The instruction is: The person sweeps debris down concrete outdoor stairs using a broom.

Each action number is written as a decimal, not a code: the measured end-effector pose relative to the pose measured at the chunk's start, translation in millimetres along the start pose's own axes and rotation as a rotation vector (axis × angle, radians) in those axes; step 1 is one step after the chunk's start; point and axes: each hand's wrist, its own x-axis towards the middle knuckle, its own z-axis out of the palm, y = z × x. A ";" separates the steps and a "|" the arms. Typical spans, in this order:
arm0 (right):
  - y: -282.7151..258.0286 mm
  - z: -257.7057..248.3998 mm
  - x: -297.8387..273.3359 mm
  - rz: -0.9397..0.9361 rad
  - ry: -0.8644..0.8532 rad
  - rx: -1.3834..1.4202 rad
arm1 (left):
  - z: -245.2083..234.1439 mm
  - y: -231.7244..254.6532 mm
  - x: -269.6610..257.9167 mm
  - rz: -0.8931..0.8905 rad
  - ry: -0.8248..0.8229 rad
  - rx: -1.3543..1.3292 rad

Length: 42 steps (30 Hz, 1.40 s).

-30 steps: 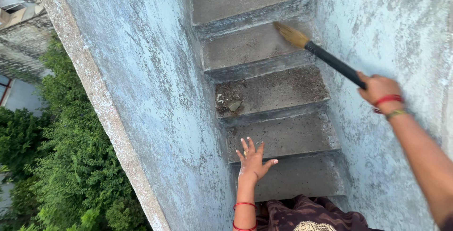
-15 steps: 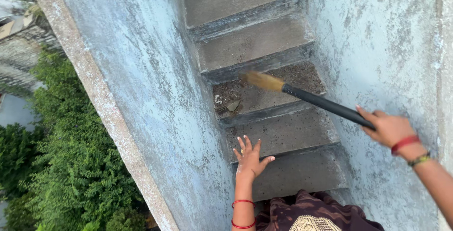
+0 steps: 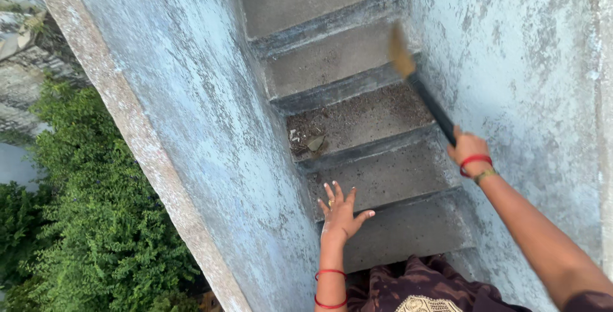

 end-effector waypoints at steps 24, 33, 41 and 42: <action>-18.1 -53.8 68.2 -0.150 0.026 0.026 | -1.9 -11.6 -11.5 -0.159 -0.003 -0.054; -60.2 19.9 100.9 0.028 -0.037 -0.001 | 4.9 0.6 -14.7 -0.210 0.031 -0.056; -79.7 -33.9 42.3 -0.094 -0.049 0.159 | 9.5 8.0 -5.7 -0.208 0.010 -0.067; -72.1 -31.6 37.2 0.014 -0.065 0.178 | 8.7 8.9 -5.0 -0.207 0.011 -0.067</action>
